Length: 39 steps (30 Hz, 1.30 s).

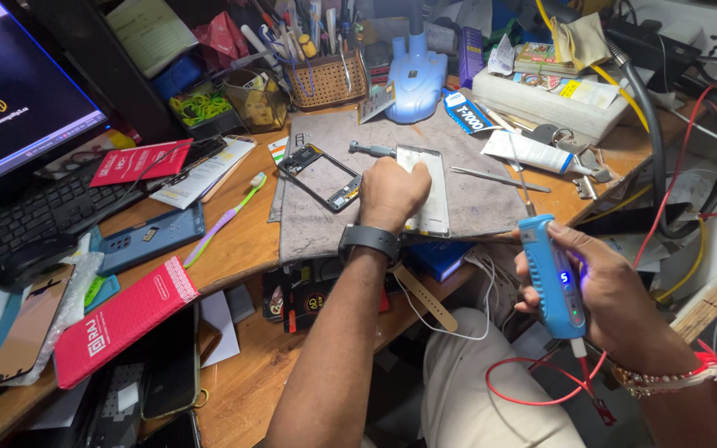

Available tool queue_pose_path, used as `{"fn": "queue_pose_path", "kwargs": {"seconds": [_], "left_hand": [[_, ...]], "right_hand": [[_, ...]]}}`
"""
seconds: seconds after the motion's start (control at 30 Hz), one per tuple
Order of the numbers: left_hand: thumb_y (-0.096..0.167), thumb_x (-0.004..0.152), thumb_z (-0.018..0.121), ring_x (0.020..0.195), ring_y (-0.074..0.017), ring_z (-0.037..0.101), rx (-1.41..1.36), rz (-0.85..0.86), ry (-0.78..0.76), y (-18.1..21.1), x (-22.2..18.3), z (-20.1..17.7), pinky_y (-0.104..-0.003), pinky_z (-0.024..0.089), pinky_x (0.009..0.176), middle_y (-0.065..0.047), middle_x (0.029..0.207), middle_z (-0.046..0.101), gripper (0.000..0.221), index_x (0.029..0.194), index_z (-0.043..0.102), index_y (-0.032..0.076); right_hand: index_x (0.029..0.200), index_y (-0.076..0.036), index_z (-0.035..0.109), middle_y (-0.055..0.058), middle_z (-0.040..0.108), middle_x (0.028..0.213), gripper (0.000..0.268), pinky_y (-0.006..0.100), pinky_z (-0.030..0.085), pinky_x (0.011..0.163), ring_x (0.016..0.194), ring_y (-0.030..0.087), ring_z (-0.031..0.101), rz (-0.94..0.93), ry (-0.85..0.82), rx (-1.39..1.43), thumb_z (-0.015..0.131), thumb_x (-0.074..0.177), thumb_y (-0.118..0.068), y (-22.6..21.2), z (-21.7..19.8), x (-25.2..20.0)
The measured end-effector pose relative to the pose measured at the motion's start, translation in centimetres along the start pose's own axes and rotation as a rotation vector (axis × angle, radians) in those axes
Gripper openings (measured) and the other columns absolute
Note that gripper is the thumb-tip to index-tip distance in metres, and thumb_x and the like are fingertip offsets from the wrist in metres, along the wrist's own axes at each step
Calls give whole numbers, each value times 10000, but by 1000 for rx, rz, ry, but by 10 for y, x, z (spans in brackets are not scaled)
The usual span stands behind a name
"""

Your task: The person holds a disassembled mobile phone screen and uses a soldering iron to apply heat to the bottom connector area while holding the component on a workbench.

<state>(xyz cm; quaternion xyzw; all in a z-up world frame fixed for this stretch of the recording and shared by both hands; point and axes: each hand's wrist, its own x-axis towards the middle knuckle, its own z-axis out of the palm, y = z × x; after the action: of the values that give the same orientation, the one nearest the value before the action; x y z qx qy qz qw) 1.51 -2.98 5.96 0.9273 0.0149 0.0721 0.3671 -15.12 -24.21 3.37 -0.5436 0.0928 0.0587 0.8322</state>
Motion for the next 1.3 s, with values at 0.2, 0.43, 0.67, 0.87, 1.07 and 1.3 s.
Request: {"fn": "queue_pose_path", "kwargs": {"seconds": [0.2,0.43,0.67,0.87,1.07,1.3], "left_hand": [[383,924,637,799,-267,793,-265,56,-73,14,-54,0,-391,634,714,-168,936,787,470,1260,659,54],[113,980,637,792,-111,720,-1238,5,-179,9,-161,9,-244,587,717,-60,903,763,262,1174,734,-34],[108,968,647,753,-123,693,-1336,-85,21,-29,-198,-9,-261,574,746,-78,842,746,239,1097,748,-65],[95,954,626,739,-149,681,-1373,-95,281,-49,-201,-30,-287,562,730,-93,826,731,210,1079,714,-49],[118,1011,606,771,-150,652,-1116,33,539,-98,-187,-124,-288,557,776,-100,856,689,190,1036,729,-24],[249,812,780,444,-118,609,-504,-416,300,-170,-249,-16,-267,480,503,-42,464,650,290,619,713,43]], "right_hand": [[1250,12,610,122,656,830,510,417,581,609,597,208,613,41,-40,-57,409,1012,-391,14,7,-15],[1128,6,587,175,669,812,477,394,545,562,628,253,652,141,-205,77,447,966,-420,58,12,-54],[1204,22,581,172,638,786,581,367,553,489,569,234,643,227,-433,132,541,903,-474,112,15,-71],[1320,-41,588,148,650,839,529,335,527,497,607,204,630,309,-460,175,598,929,-397,155,11,-73],[1422,-130,577,130,690,942,508,418,587,568,727,240,673,399,-392,-16,658,947,-292,169,-11,-57],[1270,-111,664,110,672,911,477,375,562,676,721,219,686,-383,154,-1055,683,859,-352,-13,-54,28]]}}
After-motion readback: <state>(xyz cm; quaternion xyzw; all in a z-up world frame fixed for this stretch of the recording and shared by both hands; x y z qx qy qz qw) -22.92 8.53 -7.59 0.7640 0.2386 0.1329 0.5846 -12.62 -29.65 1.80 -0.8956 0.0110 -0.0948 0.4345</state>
